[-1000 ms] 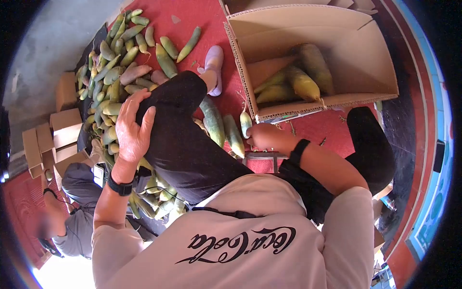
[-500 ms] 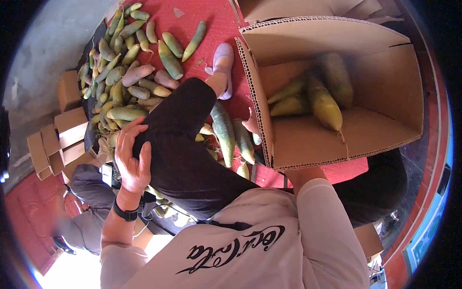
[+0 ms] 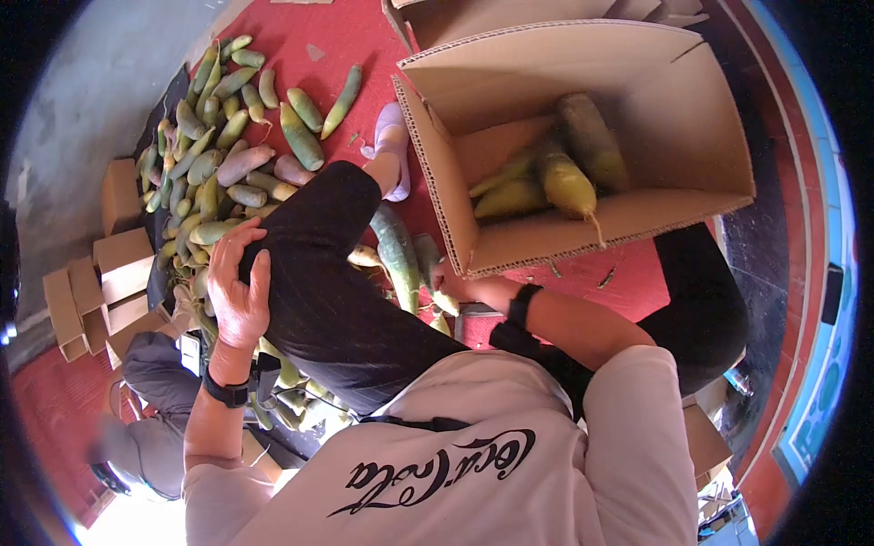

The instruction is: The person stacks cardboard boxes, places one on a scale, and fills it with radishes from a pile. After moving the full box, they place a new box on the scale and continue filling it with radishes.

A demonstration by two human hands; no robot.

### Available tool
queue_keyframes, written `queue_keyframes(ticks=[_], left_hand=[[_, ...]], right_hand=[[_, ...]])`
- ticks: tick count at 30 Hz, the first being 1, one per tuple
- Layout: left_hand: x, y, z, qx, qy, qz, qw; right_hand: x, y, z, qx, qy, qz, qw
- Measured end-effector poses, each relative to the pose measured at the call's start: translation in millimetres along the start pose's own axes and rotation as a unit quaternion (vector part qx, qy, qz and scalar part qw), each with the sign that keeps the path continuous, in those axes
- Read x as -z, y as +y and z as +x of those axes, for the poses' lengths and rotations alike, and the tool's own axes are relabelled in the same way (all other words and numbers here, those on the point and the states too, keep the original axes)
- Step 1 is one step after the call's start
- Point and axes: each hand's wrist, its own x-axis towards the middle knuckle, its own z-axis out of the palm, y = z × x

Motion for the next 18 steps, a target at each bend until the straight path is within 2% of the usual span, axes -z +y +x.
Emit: queue_keyframes(ticks=[1, 2, 4, 6, 8, 10, 12, 14, 16, 17, 18], left_hand=[[0.0, 0.3, -0.9, 0.002, 0.001, 0.006, 1.000], [-0.3, 0.5, -1.9, 0.004, 0.001, 0.013, 1.000], [-1.7, 2.2, -3.5, -0.006, 0.014, 0.006, 1.000], [-2.6, 6.2, -3.0, -0.022, 0.023, 0.026, 0.999], [-3.7, 11.9, -2.5, -0.031, 0.032, 0.022, 0.999], [-5.0, 16.3, -1.7, -0.038, 0.040, 0.019, 0.998], [-6.4, 19.2, 0.0, -0.062, 0.047, 0.029, 0.997], [-7.2, 21.8, 0.9, -0.068, 0.052, 0.031, 0.996], [-7.4, 23.2, 2.1, -0.074, 0.057, 0.034, 0.995], [-7.5, 23.5, 2.4, -0.075, 0.055, 0.037, 0.995], [-7.6, 23.7, 2.9, -0.076, 0.054, 0.040, 0.995]], right_hand=[[8.5, -12.4, -12.8, -0.015, -0.010, 0.030, 0.999], [16.2, -16.4, -26.4, 0.009, 0.000, 0.049, 0.999], [56.1, -64.4, -58.2, -0.018, -0.035, 0.080, 0.996], [89.7, -108.4, -92.0, 0.038, -0.058, 0.112, 0.991], [121.1, -154.8, -128.0, -0.038, -0.071, 0.182, 0.980], [147.1, -192.7, -161.1, 0.059, 0.029, 0.230, 0.971], [175.3, -227.9, -198.0, 0.021, 0.121, 0.269, 0.955], [196.2, -238.0, -225.6, 0.163, 0.247, 0.197, 0.935], [222.5, -236.3, -246.3, 0.260, 0.311, 0.144, 0.902], [229.2, -239.2, -253.3, 0.261, 0.312, 0.141, 0.903], [234.6, -242.6, -258.8, 0.234, 0.387, 0.156, 0.878]])
